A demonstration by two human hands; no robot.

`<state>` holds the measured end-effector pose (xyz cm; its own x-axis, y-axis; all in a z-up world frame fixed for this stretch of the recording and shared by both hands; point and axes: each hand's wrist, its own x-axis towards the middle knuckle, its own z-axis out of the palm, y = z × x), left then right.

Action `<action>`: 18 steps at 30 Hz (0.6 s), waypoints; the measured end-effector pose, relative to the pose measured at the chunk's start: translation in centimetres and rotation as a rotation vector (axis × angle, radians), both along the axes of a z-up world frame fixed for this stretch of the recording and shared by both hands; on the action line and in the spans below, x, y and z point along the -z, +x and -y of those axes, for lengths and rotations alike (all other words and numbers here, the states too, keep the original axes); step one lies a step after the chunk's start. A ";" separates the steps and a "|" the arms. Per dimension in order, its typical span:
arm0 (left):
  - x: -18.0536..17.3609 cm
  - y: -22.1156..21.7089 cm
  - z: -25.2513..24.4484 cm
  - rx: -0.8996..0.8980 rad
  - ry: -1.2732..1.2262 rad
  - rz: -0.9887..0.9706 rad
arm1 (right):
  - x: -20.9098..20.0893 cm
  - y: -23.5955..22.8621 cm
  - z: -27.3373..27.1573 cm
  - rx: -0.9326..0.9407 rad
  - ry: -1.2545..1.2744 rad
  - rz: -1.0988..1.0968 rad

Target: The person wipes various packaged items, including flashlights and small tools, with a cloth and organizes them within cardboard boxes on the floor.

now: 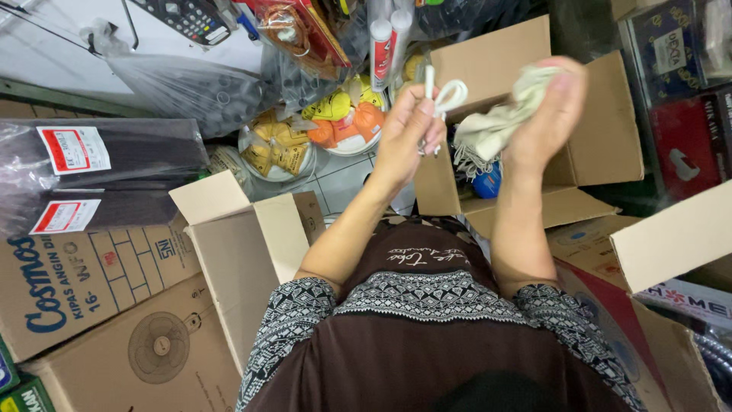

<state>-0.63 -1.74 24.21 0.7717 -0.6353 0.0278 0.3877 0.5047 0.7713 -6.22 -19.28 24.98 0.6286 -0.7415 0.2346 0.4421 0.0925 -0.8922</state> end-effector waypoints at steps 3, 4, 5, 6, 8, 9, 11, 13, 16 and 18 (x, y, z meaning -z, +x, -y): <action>-0.9 0.6 -0.1 0.022 -0.081 -0.113 | -2.2 -1.2 -1.3 0.087 -0.260 0.082; -1.0 0.6 -0.1 0.042 -0.103 -0.149 | -2.6 -1.4 -1.7 0.067 -0.424 0.047; -1.0 0.4 0.0 0.037 -0.065 -0.133 | -2.8 -1.6 -2.1 0.045 -0.588 0.010; -1.0 0.3 0.4 0.035 -0.031 -0.113 | -3.0 -1.7 -2.2 0.025 -0.756 -0.025; -0.9 -0.1 0.9 0.021 0.011 -0.081 | -2.8 -1.9 -3.0 -0.010 -0.754 -0.071; -0.9 -0.2 1.0 0.011 0.019 -0.070 | -2.6 -1.9 -3.2 -0.027 -0.753 -0.093; -1.0 0.0 1.2 -0.008 0.008 -0.055 | -2.3 -1.9 -2.6 0.025 -0.635 -0.103; -1.0 0.0 1.0 -0.018 -0.023 -0.065 | -2.2 -2.1 -2.5 -0.036 -0.589 -0.161; -0.9 0.0 1.4 -0.062 0.060 0.070 | -3.2 -2.4 -2.2 -0.230 -0.576 -0.276; -0.7 -0.2 1.6 -0.081 0.119 0.141 | -4.0 -2.0 -3.0 -0.311 -0.495 -0.320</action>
